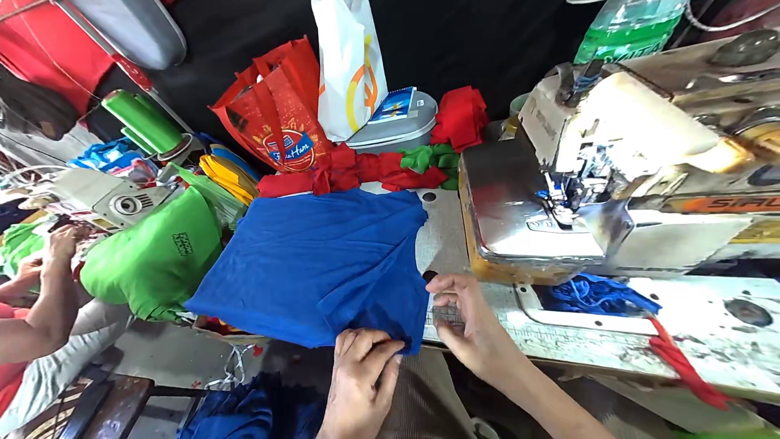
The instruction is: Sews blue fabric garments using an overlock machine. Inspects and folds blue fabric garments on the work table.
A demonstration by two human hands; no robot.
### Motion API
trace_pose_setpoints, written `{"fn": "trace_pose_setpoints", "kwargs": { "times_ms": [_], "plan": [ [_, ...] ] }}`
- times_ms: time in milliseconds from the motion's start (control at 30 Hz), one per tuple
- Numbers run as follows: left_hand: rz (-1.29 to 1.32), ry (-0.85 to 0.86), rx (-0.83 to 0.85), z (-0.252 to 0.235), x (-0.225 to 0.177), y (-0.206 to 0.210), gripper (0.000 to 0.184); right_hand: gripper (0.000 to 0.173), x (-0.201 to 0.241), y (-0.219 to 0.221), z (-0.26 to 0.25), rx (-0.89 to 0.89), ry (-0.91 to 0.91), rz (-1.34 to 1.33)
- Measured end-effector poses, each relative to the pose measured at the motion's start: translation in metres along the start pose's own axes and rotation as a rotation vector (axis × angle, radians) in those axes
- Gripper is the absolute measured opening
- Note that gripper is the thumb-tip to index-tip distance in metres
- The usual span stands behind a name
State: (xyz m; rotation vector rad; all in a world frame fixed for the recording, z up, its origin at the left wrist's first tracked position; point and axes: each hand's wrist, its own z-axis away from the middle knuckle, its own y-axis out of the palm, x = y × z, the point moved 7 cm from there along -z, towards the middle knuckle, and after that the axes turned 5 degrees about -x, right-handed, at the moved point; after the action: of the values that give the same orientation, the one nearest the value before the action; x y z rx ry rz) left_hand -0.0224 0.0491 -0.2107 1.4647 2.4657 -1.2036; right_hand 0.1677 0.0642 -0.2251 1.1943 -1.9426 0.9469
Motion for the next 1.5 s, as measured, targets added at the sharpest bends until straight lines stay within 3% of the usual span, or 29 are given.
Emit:
{"fn": "trace_pose_setpoints", "kwargs": {
  "times_ms": [200,333,500,667,767,900,1033,1100,1233,1500],
  "plan": [
    [0.033,-0.044,-0.094,0.007,0.000,-0.009,0.014,0.044,-0.008,-0.009,-0.002,-0.078,0.164,-0.136],
    [0.064,-0.025,-0.041,0.004,0.001,-0.008,0.040,0.038,-0.008,-0.008,0.000,-0.046,0.096,-0.069],
    [-0.231,-0.221,-0.170,-0.006,0.047,-0.029,0.039,0.029,-0.005,-0.006,-0.001,-0.009,0.031,-0.022],
    [-0.118,-0.322,-0.166,-0.009,0.069,-0.033,0.025,0.018,0.010,0.004,-0.004,0.009,-0.160,0.134],
    [-0.026,-0.234,-0.199,-0.015,0.051,-0.037,0.024,0.019,0.031,0.022,-0.008,0.041,-0.318,0.235],
    [-0.037,-0.035,-0.234,-0.025,0.016,-0.037,0.022,0.036,0.056,0.059,-0.019,0.196,-0.506,0.304],
    [-0.049,-0.018,-0.346,-0.021,0.011,-0.032,0.023,0.013,0.063,0.073,-0.038,0.228,-0.601,0.245],
    [-0.124,-0.077,-0.348,-0.018,0.026,-0.033,0.035,0.012,0.061,0.069,-0.052,0.233,-0.540,0.149],
    [-0.324,-0.145,-0.316,-0.020,0.081,-0.059,0.021,0.009,0.055,0.057,-0.080,0.221,-0.298,-0.048],
    [-0.512,-0.295,-0.096,-0.016,0.187,-0.135,0.019,0.012,0.015,0.053,-0.114,0.146,0.267,-0.205]
  ]
}}
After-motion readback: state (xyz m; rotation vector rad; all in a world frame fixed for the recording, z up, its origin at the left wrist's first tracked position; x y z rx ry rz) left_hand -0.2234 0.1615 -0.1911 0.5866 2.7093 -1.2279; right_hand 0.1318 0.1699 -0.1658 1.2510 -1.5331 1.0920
